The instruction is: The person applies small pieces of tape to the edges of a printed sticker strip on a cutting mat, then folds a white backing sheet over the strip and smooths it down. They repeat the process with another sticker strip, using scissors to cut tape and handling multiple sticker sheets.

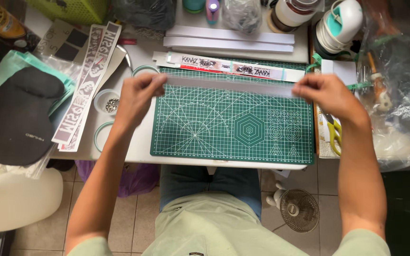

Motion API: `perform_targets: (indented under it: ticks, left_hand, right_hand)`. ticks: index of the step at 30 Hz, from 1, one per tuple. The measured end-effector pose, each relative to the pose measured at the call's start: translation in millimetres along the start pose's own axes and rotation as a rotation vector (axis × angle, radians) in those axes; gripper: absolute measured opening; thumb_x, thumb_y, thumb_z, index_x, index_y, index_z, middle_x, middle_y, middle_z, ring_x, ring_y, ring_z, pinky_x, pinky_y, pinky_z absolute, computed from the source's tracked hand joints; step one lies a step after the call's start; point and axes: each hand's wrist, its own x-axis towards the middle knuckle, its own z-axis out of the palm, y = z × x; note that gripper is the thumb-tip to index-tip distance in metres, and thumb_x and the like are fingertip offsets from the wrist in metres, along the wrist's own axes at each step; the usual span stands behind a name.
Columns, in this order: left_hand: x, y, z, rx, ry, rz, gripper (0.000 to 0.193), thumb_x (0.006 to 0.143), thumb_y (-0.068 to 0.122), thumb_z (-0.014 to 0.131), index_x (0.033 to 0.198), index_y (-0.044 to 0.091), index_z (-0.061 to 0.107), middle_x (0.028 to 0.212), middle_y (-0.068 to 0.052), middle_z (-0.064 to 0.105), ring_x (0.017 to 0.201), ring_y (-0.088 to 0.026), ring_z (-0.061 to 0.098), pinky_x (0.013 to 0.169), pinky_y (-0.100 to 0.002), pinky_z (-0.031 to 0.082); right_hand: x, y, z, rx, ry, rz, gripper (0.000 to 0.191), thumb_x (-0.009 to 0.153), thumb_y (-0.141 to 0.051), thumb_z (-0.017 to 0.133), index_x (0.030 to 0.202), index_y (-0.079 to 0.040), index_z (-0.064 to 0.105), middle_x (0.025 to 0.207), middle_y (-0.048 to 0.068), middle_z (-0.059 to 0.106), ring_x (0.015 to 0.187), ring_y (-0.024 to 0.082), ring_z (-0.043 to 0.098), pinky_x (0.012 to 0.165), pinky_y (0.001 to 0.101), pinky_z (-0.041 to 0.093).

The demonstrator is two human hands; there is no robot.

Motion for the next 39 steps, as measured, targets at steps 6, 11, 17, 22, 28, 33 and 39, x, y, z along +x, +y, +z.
perform_targets:
  ticks: [6, 11, 17, 22, 28, 33, 39]
  left_hand:
    - [94.6, -27.9, 21.6, 0.118, 0.214, 0.003, 0.024, 0.094, 0.022, 0.076, 0.104, 0.001, 0.081, 0.078, -0.006, 0.075, 0.065, -0.009, 0.063, 0.059, -0.025, 0.049]
    - [150.6, -41.2, 35.9, 0.416, 0.387, 0.082, 0.019, 0.09, 0.018, 0.077, 0.101, 0.003, 0.08, 0.081, -0.013, 0.078, 0.07, -0.018, 0.075, 0.066, -0.031, 0.056]
    - [183.3, -48.8, 39.2, 0.519, 0.421, 0.115, 0.016, 0.085, 0.013, 0.078, 0.095, 0.0, 0.08, 0.084, -0.016, 0.078, 0.074, -0.025, 0.078, 0.073, -0.035, 0.06]
    - [193.8, -61.2, 38.8, 0.577, 0.446, 0.158, 0.015, 0.084, 0.012, 0.078, 0.094, 0.001, 0.08, 0.086, -0.017, 0.078, 0.076, -0.028, 0.078, 0.074, -0.037, 0.061]
    - [204.0, -78.8, 38.3, 0.622, 0.549, 0.3, 0.011, 0.075, 0.009, 0.072, 0.082, 0.002, 0.077, 0.076, -0.02, 0.073, 0.07, -0.036, 0.073, 0.065, -0.045, 0.057]
    - [178.5, -60.6, 34.8, 0.625, 0.716, 0.532, 0.025, 0.084, 0.018, 0.074, 0.102, 0.001, 0.068, 0.094, -0.019, 0.071, 0.083, -0.037, 0.071, 0.071, -0.045, 0.057]
    - [106.5, -42.1, 27.4, 0.576, 0.222, 0.176, 0.018, 0.093, 0.028, 0.072, 0.094, 0.011, 0.076, 0.086, -0.009, 0.077, 0.073, -0.022, 0.076, 0.065, -0.036, 0.059]
  right_hand:
    - [89.6, 33.3, -12.5, 0.257, 0.232, -0.106, 0.019, 0.102, -0.014, 0.068, 0.117, -0.004, 0.074, 0.09, -0.002, 0.069, 0.075, 0.005, 0.062, 0.068, 0.0222, 0.053]
    - [157.9, 49.7, -10.8, 0.149, 0.431, -0.085, 0.018, 0.096, -0.01, 0.076, 0.11, 0.0, 0.071, 0.084, 0.002, 0.072, 0.069, 0.007, 0.066, 0.061, 0.022, 0.054]
    - [188.0, 49.9, -10.0, -0.126, 0.566, -0.095, 0.028, 0.089, -0.012, 0.084, 0.111, 0.0, 0.072, 0.086, 0.008, 0.075, 0.073, 0.013, 0.072, 0.063, 0.027, 0.056]
    - [198.3, 51.6, -8.0, -0.239, 0.623, -0.125, 0.031, 0.086, -0.015, 0.087, 0.11, -0.001, 0.072, 0.087, 0.012, 0.076, 0.076, 0.02, 0.074, 0.067, 0.033, 0.057]
    - [203.6, 67.3, -6.6, -0.38, 0.688, -0.35, 0.034, 0.084, -0.015, 0.09, 0.109, -0.001, 0.072, 0.092, 0.013, 0.072, 0.082, 0.028, 0.07, 0.073, 0.0423, 0.056]
    - [182.9, 60.9, 6.3, -0.669, 0.763, -0.539, 0.025, 0.086, -0.007, 0.077, 0.108, -0.002, 0.065, 0.103, 0.014, 0.066, 0.096, 0.031, 0.063, 0.09, 0.0442, 0.05]
    - [88.4, 11.9, 41.2, -0.523, 0.431, -0.412, 0.02, 0.109, -0.013, 0.075, 0.126, -0.003, 0.072, 0.109, 0.018, 0.069, 0.082, 0.024, 0.067, 0.078, 0.0379, 0.053]
